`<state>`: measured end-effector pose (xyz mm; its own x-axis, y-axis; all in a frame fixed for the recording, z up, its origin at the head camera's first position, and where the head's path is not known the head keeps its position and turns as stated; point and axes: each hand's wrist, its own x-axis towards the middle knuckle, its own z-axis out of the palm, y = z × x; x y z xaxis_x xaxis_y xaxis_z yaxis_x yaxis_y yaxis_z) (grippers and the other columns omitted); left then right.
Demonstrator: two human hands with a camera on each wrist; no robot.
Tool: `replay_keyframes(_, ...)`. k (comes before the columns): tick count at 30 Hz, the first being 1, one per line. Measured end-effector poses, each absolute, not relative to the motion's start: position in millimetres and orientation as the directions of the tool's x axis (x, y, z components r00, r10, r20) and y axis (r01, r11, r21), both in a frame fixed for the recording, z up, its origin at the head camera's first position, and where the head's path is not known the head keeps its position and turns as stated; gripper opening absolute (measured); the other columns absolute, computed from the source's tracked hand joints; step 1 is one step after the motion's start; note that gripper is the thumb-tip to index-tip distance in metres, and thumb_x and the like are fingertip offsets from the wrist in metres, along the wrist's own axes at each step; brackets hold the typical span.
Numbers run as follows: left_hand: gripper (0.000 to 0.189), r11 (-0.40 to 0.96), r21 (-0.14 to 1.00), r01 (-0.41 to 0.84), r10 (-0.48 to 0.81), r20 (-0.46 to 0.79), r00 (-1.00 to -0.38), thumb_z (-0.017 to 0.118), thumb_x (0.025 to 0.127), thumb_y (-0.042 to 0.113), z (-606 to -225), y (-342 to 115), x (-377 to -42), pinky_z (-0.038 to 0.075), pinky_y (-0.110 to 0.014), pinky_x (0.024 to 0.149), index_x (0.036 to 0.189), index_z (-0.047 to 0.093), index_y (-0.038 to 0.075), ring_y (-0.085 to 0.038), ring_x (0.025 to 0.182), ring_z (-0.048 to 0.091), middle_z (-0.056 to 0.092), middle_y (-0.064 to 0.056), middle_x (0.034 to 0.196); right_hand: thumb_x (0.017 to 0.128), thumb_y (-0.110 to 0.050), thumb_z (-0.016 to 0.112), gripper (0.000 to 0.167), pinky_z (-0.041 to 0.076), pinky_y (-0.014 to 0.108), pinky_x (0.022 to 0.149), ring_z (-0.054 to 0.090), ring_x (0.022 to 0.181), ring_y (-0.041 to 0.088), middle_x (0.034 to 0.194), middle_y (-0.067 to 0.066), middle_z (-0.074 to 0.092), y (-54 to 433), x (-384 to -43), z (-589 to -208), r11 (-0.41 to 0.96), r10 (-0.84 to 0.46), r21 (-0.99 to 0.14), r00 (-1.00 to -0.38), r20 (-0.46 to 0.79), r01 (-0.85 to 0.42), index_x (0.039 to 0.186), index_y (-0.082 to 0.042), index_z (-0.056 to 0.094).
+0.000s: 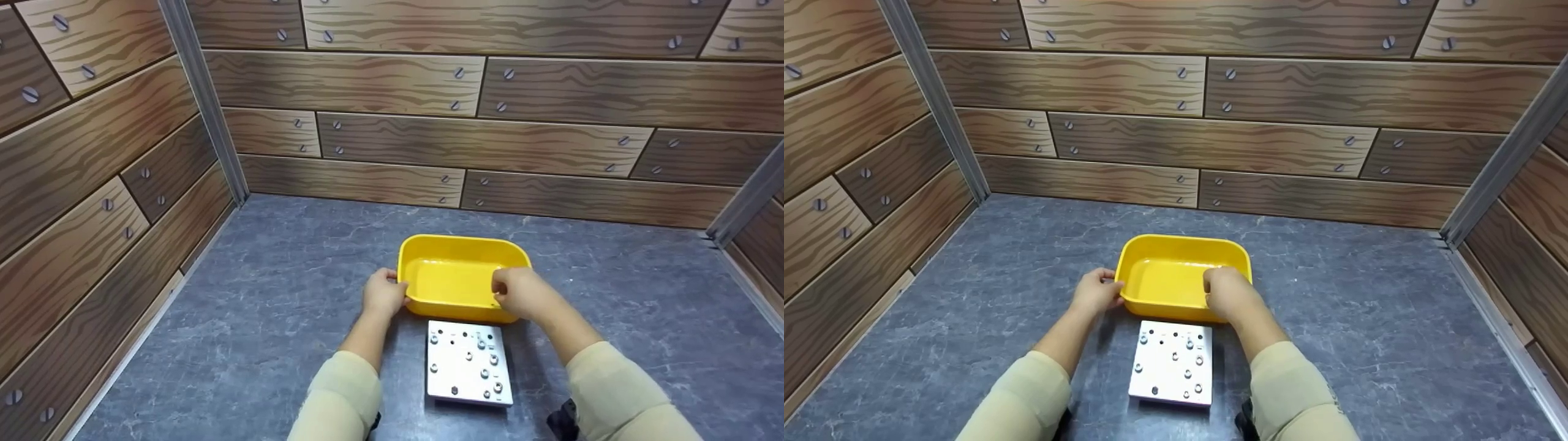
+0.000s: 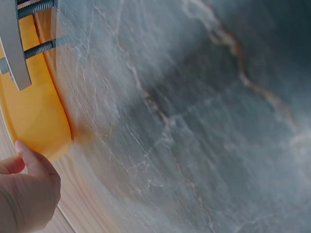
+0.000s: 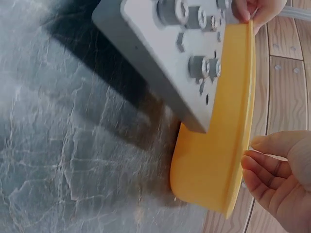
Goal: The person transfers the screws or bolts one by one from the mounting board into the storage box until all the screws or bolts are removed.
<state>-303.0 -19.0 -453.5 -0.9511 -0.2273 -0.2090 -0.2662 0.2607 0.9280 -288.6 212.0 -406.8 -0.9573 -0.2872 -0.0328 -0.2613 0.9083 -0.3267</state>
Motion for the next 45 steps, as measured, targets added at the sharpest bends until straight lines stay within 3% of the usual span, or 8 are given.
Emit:
replay_keyframes(15, 0.018, 0.28, 0.921, -0.27, -0.229, -0.209, -0.951, 0.06, 0.085, 0.006, -452, -18, -302, 0.052, -0.019, 0.055, 0.102, 0.059, 0.002, -0.014, 0.064, 0.061, 0.059, -0.01, 0.09, 0.078, -0.006, 0.067, 0.008, 0.045, 0.029, 0.06, 0.049, 0.066, 0.014, 0.069, -0.004, 0.055, 198, -264, -402, 0.847, -0.426, -0.354, -0.905, -0.008, -0.396, 0.077, -0.011, 0.061)
replay_keyframes(31, 0.021, 0.27, 0.922, -0.277, -0.234, -0.217, -0.948, 0.059, 0.086, 0.006, -453, -19, -302, 0.052, -0.019, 0.056, 0.107, 0.058, 0.0, -0.014, 0.068, 0.06, 0.059, -0.011, 0.094, 0.077, -0.007, 0.068, 0.011, 0.045, 0.022, 0.055, 0.047, 0.06, 0.006, 0.066, -0.012, 0.052, 187, -240, -414, 0.713, -0.661, -0.354, -0.749, -0.053, -0.605, 0.073, -0.014, 0.06)
replay_keyframes(39, 0.02, 0.287, 0.919, -0.27, -0.232, -0.207, -0.951, 0.058, 0.087, 0.006, -453, -19, -302, 0.052, -0.02, 0.056, 0.105, 0.059, 0.0, -0.014, 0.067, 0.061, 0.059, -0.011, 0.095, 0.071, -0.007, 0.072, 0.017, 0.043, 0.021, 0.053, 0.045, 0.057, 0.004, 0.063, -0.011, 0.051, 180, -238, -423, 0.69, -0.697, -0.314, -0.715, -0.046, -0.652, 0.069, -0.015, 0.057)
replay_keyframes(45, 0.021, 0.295, 0.916, -0.273, -0.232, -0.209, -0.95, 0.059, 0.087, 0.007, -452, -19, -301, 0.052, -0.019, 0.055, 0.106, 0.058, 0.001, -0.014, 0.065, 0.062, 0.059, -0.012, 0.097, 0.07, -0.006, 0.07, 0.017, 0.041, 0.021, 0.051, 0.044, 0.056, 0.005, 0.061, -0.012, 0.048, 174, -237, -425, 0.719, -0.677, -0.288, -0.731, -0.083, -0.633, 0.067, -0.016, 0.057)
